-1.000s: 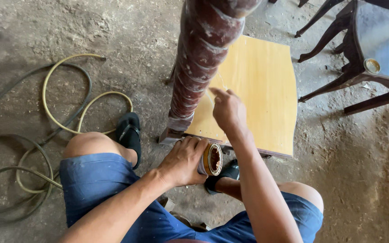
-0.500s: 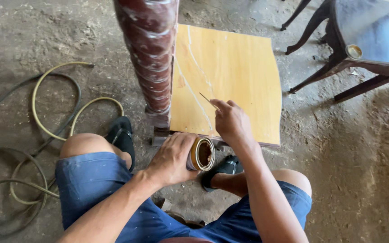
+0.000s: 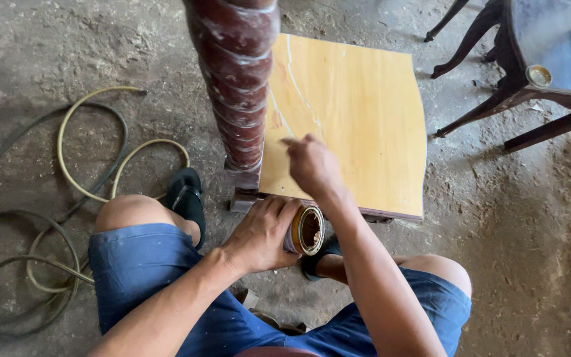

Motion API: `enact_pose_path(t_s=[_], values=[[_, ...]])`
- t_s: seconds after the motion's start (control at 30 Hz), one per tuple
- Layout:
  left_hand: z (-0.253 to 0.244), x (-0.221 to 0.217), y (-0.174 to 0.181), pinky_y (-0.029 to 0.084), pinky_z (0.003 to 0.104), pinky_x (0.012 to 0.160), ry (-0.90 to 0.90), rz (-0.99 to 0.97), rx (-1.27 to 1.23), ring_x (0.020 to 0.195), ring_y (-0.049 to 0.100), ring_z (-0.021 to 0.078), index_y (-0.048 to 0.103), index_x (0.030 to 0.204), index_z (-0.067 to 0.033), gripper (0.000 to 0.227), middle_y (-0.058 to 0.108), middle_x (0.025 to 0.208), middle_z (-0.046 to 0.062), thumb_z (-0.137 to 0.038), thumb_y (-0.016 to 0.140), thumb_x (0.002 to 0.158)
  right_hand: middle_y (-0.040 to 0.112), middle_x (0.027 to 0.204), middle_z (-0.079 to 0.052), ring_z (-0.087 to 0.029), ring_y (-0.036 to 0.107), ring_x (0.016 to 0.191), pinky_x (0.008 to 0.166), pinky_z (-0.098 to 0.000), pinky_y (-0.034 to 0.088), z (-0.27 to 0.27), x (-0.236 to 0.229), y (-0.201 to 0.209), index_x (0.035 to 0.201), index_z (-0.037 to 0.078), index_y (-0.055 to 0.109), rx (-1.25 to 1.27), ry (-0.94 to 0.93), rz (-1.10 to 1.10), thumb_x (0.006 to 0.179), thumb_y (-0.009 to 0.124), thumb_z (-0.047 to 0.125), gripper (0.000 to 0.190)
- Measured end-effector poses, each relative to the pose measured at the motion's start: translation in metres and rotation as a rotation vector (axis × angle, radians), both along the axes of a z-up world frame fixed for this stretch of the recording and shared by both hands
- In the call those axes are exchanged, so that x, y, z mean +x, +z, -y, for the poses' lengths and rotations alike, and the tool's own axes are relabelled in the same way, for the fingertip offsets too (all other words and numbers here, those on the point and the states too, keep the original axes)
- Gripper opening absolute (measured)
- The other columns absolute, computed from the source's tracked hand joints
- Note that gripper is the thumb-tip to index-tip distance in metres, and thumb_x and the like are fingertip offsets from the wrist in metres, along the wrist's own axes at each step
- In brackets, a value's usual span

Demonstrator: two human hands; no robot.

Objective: The person paints a wooden chair using a small brush and a container of brown paint.

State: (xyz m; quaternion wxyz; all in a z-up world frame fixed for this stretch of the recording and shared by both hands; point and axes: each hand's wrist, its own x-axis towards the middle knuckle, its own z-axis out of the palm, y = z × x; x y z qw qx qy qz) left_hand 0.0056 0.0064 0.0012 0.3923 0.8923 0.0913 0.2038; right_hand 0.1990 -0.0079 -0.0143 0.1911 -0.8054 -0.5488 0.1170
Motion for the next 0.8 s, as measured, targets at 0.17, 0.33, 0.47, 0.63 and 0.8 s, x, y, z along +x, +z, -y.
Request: enact_pose_path(t_s=[0.17,0.33,0.47,0.63,0.8], values=[[-0.004,-0.005,0.004,0.045,0.050,0.099,-0.009,0.045,-0.005,0.114,0.058,0.0391,0.053,0.134,-0.0050,0.089,0.061,0.120,0.019,-0.025,0.091,0.056,0.067,0.098,-0.020,-0.041,0.066,0.086,0.078,-0.0483,0.054,0.005,-0.002,0.023,0.123,0.016,0.074,-0.016,-0.058,0.048,0.098,0.056,0.014,0.031],[-0.006,-0.006,-0.001,0.044,0.051,0.099,-0.001,-0.025,-0.043,0.118,0.057,0.0396,0.048,0.133,-0.0015,0.090,0.058,0.122,0.021,-0.025,0.093,0.059,0.068,0.096,-0.016,-0.037,0.068,0.077,0.071,-0.0445,0.055,0.058,-0.003,0.079,0.122,0.013,0.074,0.072,-0.138,-0.078,0.094,0.057,0.005,0.034],[-0.006,-0.011,-0.007,0.041,0.051,0.115,0.010,0.242,-0.077,0.132,0.053,0.0418,0.046,0.138,-0.0009,0.093,0.055,0.135,0.024,-0.019,0.094,0.061,0.072,0.098,-0.016,-0.036,0.070,0.085,0.073,-0.0421,0.057,0.121,-0.015,0.128,0.109,0.009,0.074,0.130,-0.209,0.151,0.092,0.065,0.004,0.021],[-0.005,-0.013,0.000,0.040,0.052,0.118,-0.090,0.274,-0.089,0.136,0.051,0.0424,0.044,0.141,-0.0007,0.098,0.054,0.141,0.022,-0.019,0.094,0.059,0.070,0.105,-0.009,-0.031,0.069,0.095,0.076,-0.0414,0.055,0.179,-0.046,0.164,0.114,0.017,0.076,0.104,-0.100,0.323,0.076,0.066,-0.002,0.043],[0.007,-0.018,0.014,0.040,0.052,0.115,-0.012,0.223,0.034,0.131,0.052,0.0419,0.043,0.142,-0.0019,0.100,0.054,0.138,0.021,-0.016,0.092,0.055,0.061,0.092,-0.008,-0.028,0.063,0.084,0.074,-0.0416,0.051,0.193,-0.074,0.150,0.114,0.013,0.074,0.071,-0.029,0.366,0.071,0.070,0.002,0.045]])
